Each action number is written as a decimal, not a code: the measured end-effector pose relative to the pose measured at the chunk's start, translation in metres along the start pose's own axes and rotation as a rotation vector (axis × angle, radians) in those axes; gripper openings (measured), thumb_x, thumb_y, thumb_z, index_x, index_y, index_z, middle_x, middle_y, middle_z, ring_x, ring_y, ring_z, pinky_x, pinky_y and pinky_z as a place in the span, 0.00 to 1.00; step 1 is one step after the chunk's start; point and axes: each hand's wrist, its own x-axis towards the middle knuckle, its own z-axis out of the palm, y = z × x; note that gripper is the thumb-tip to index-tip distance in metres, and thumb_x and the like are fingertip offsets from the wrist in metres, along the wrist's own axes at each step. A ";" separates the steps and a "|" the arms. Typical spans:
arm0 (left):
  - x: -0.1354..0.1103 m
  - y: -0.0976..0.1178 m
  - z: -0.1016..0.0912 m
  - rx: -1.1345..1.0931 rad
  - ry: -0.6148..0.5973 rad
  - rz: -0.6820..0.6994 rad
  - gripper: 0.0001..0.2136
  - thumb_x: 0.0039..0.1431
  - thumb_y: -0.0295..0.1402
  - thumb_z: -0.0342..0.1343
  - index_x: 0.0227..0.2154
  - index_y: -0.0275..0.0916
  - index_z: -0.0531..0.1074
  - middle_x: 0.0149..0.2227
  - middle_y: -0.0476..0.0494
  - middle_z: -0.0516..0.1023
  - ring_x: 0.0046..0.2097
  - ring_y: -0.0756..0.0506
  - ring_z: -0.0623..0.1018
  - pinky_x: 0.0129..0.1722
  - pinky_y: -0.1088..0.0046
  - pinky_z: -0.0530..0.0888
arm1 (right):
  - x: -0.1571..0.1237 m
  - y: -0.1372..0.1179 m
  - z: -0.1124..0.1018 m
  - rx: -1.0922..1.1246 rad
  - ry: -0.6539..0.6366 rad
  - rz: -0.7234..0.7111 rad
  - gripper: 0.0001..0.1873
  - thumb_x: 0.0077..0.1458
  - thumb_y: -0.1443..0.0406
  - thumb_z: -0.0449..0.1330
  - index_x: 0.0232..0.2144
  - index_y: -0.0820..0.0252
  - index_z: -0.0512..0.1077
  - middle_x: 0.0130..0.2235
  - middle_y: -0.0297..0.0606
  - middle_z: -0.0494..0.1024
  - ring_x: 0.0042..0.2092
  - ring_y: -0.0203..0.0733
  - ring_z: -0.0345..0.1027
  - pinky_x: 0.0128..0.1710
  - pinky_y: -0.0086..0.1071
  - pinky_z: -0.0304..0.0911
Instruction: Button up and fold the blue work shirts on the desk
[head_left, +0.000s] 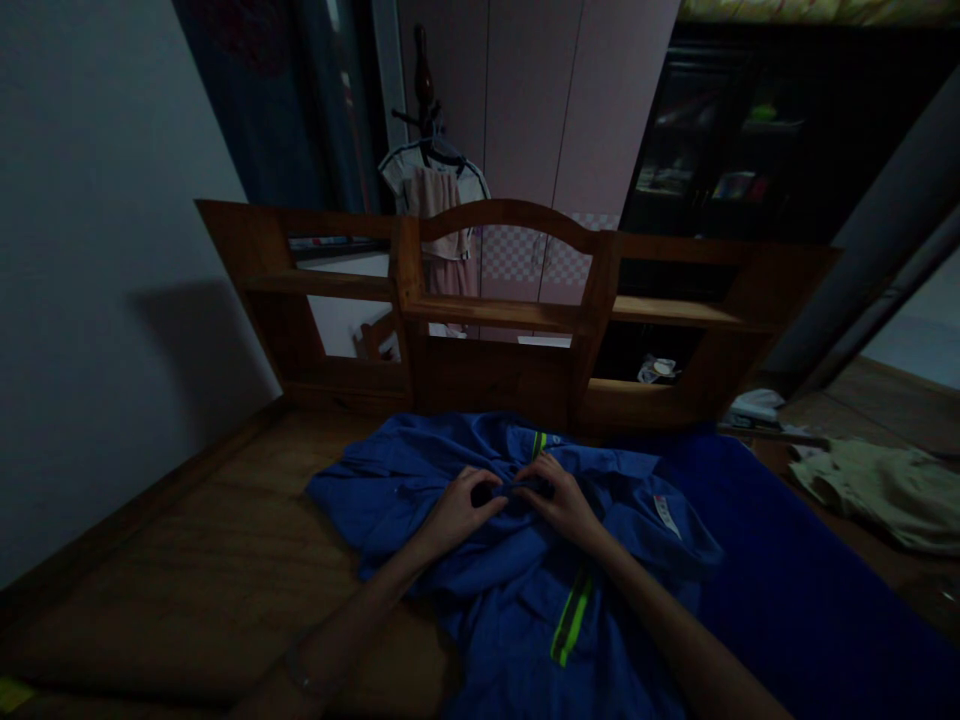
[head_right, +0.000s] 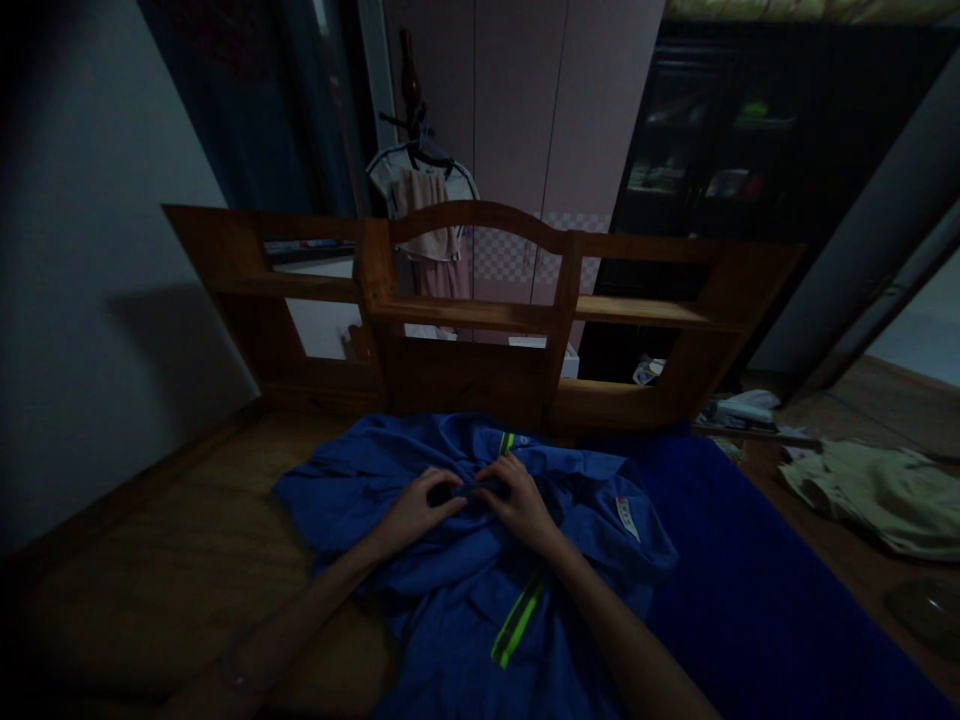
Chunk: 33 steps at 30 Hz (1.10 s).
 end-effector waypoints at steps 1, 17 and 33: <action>0.000 0.001 -0.001 0.000 -0.012 -0.003 0.12 0.53 0.40 0.59 0.39 0.42 0.73 0.40 0.46 0.73 0.44 0.45 0.72 0.45 0.69 0.69 | 0.000 0.000 0.000 0.001 0.000 0.001 0.05 0.55 0.66 0.61 0.36 0.56 0.71 0.36 0.35 0.72 0.43 0.41 0.63 0.47 0.36 0.55; -0.003 0.008 -0.003 -0.022 -0.001 0.025 0.10 0.53 0.38 0.57 0.37 0.40 0.72 0.38 0.46 0.72 0.42 0.45 0.72 0.44 0.69 0.69 | 0.003 -0.002 -0.004 0.012 -0.065 0.052 0.07 0.54 0.62 0.63 0.35 0.57 0.72 0.35 0.35 0.72 0.42 0.41 0.64 0.48 0.36 0.55; -0.002 0.007 0.000 0.026 0.053 0.045 0.07 0.53 0.33 0.56 0.36 0.40 0.71 0.37 0.47 0.73 0.41 0.46 0.73 0.43 0.71 0.69 | 0.002 0.011 -0.004 0.075 -0.095 0.136 0.13 0.47 0.57 0.67 0.33 0.58 0.74 0.33 0.33 0.72 0.41 0.42 0.64 0.45 0.34 0.56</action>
